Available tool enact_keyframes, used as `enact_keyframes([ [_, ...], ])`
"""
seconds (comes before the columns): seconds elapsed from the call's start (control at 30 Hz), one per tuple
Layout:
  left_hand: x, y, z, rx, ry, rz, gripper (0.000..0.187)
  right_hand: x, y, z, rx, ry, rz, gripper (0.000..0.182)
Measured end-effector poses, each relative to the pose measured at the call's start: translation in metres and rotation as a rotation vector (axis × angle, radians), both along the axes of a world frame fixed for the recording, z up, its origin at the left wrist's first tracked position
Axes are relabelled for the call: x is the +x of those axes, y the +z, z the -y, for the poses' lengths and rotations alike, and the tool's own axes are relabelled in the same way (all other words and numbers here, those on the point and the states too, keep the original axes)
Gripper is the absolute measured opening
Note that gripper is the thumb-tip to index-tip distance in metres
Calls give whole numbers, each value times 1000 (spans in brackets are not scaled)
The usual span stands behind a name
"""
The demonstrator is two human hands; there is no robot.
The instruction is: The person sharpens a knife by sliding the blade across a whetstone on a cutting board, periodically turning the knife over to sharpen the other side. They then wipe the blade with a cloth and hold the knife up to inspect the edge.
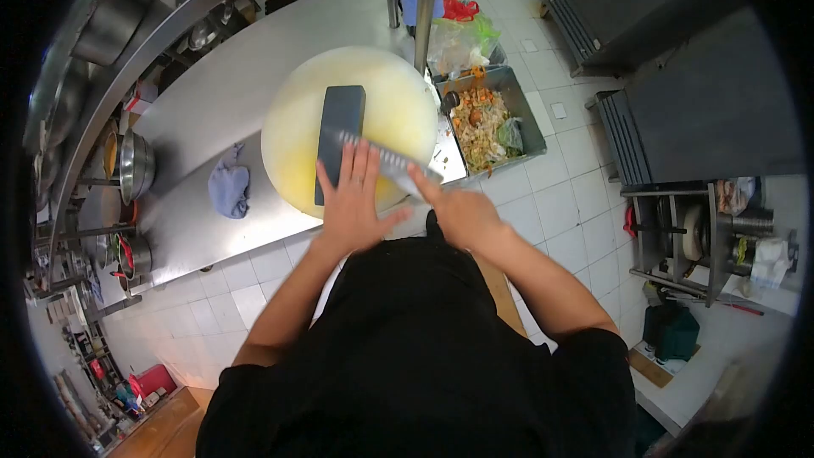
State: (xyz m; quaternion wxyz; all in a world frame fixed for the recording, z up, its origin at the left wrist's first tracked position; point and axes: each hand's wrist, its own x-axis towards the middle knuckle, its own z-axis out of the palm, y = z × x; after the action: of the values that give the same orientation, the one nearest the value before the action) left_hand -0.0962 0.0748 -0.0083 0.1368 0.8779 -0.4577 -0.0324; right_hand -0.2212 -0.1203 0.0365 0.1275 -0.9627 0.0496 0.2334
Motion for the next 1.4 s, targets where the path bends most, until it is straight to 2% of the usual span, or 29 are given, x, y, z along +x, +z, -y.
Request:
enact_keyframes([
  [0.07, 56, -5, 41, -12, 1, 0, 118, 44, -20, 27, -10, -24, 103, 100],
  [0.13, 67, -3, 47, -21, 12, -3, 119, 54, -20, 31, -15, -38, 204, 99],
  [0.23, 43, 6, 33, 1, 14, -26, 117, 39, -1, 24, -48, -26, 137, 97],
  [0.3, -9, 9, -1, -6, -27, -2, 114, -2, 17, 2, 6, -7, -102, 97],
  [0.4, -22, 7, -9, -48, -33, -7, 114, -20, 21, -15, -27, -47, -120, 99],
  [0.5, 59, 3, 41, 10, 0, -7, 116, 46, -10, 22, -44, -33, 157, 101],
  [0.53, 58, 2, 40, 5, 7, 1, 116, 46, -4, 21, -47, -25, 166, 101],
  [0.63, 31, 4, 28, -8, 0, 3, 116, 30, 29, 12, -64, -12, 35, 99],
  [0.7, -12, 13, 5, 5, -55, -51, 114, -3, 42, 1, -40, -35, -194, 96],
  [0.83, 6, 0, 25, -2, -48, 16, 114, 2, 22, 8, -65, -69, -152, 95],
  [0.9, 50, 3, 51, 18, -35, -51, 115, 36, 17, 24, -82, -63, 43, 97],
  [0.97, 50, 8, 48, -3, -28, -67, 116, 37, 16, 27, -52, -53, 116, 97],
  [1.07, 0, 5, 9, -74, -52, 7, 116, 7, 48, 3, -40, -12, -206, 100],
  [1.13, -24, 11, -18, -6, -51, -37, 116, -1, 37, -6, 0, -3, -194, 102],
  [1.2, 4, 4, -13, 21, -1, -4, 116, 14, 30, -12, 40, -9, -159, 100],
  [1.33, 120, 11, 26, 137, 161, 21, 114, 127, -18, 7, 86, -16, 146, 90],
  [1.4, 137, 17, 29, 189, 206, -26, 113, 158, -9, 4, 94, -43, 125, 91],
])
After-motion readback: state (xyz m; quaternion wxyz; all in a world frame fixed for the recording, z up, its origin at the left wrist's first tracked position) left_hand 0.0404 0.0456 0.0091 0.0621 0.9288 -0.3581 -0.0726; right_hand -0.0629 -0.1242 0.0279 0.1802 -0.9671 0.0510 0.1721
